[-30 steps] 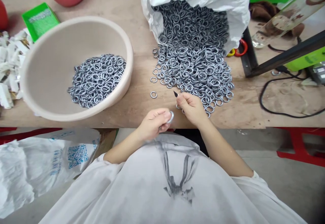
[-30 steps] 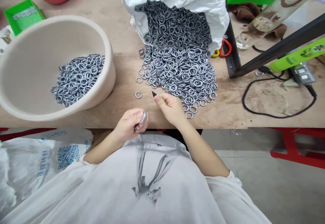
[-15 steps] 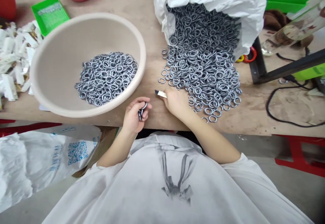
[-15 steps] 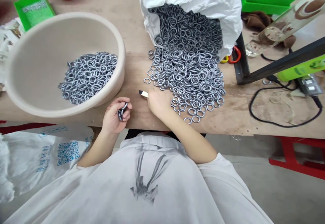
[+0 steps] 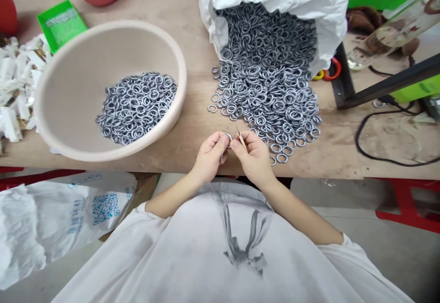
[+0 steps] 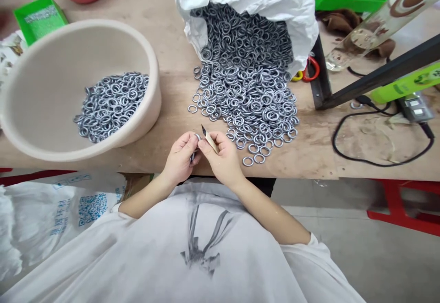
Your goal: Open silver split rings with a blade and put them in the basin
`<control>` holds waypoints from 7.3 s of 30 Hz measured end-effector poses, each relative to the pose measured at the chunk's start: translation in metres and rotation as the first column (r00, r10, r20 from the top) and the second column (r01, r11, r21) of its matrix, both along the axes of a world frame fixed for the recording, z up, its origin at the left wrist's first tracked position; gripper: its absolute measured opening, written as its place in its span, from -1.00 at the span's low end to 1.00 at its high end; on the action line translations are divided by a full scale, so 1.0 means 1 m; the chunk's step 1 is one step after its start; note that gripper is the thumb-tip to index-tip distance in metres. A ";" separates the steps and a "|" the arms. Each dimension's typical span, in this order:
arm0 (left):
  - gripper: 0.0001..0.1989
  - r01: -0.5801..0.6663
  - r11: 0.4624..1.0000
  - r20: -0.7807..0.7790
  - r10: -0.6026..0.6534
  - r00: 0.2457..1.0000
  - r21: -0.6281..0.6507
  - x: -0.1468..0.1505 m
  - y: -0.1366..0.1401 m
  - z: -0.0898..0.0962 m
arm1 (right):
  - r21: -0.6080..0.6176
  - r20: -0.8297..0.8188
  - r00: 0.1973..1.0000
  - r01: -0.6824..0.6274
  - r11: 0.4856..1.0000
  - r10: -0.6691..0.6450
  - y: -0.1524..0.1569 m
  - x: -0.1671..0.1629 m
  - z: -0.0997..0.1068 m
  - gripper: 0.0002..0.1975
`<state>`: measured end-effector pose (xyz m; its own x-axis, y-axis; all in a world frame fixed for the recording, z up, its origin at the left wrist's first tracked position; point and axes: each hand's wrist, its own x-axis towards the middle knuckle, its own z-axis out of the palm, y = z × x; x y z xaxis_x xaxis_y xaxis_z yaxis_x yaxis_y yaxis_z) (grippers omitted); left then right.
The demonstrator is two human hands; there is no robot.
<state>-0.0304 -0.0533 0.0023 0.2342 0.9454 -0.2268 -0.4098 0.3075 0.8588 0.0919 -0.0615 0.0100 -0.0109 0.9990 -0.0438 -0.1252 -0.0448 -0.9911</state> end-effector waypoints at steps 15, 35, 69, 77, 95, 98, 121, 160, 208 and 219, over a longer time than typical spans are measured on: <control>-0.51 0.112 0.979 0.063 -0.103 0.993 -0.170 0.010 0.001 0.018 | 0.356 0.638 0.768 -0.224 0.907 -0.061 -0.005 0.041 0.007 -0.53; -0.60 0.091 0.988 -0.089 -0.103 0.991 -0.127 -0.038 0.009 0.005 | -0.042 0.968 0.241 -0.136 0.990 0.074 0.011 0.052 -0.022 -0.74; -0.54 0.055 0.998 -0.021 -0.055 0.998 -0.012 -0.006 0.012 -0.021 | 0.408 0.596 0.730 0.083 0.909 -0.334 0.013 0.034 -0.059 -0.74; -0.52 0.088 0.983 -0.195 -0.055 0.979 0.161 0.003 0.011 -0.034 | 0.464 0.546 0.773 0.042 0.885 -0.323 0.011 0.034 -0.057 -0.74; -0.48 0.328 0.920 -0.289 -0.261 0.921 0.215 0.000 0.011 -0.037 | 0.533 0.537 0.822 -0.156 0.831 -0.190 0.010 0.035 -0.052 -0.65; -0.50 0.334 0.917 -0.296 -0.264 0.918 0.216 0.001 0.010 -0.037 | 0.559 0.521 0.832 -0.162 0.813 -0.192 0.008 0.035 -0.052 -0.67; -0.45 0.204 0.966 -0.223 -0.166 0.961 0.159 0.001 0.007 -0.041 | 0.540 0.415 0.903 -0.147 0.829 -0.111 0.002 0.035 -0.056 -0.72; -0.51 0.221 0.957 -0.328 -0.152 0.933 0.188 -0.002 0.005 -0.039 | 0.472 0.419 0.893 -0.061 0.880 -0.163 0.002 0.035 -0.056 -0.73; -0.59 0.288 0.933 -0.329 -0.208 0.921 0.217 -0.002 0.002 -0.033 | 0.472 0.387 0.921 -0.148 0.869 -0.053 0.003 0.036 -0.051 -0.57; -0.55 0.286 0.933 -0.363 -0.196 0.911 0.216 -0.003 0.002 -0.037 | 0.468 0.381 0.922 -0.133 0.874 -0.064 0.002 0.036 -0.053 -0.63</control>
<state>-0.0333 -0.0509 -0.0348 0.4170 0.9048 -0.0866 -0.0308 0.1093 0.9935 0.1275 -0.0598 -0.0432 -0.1272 0.8947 0.4281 0.2504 0.4466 -0.8590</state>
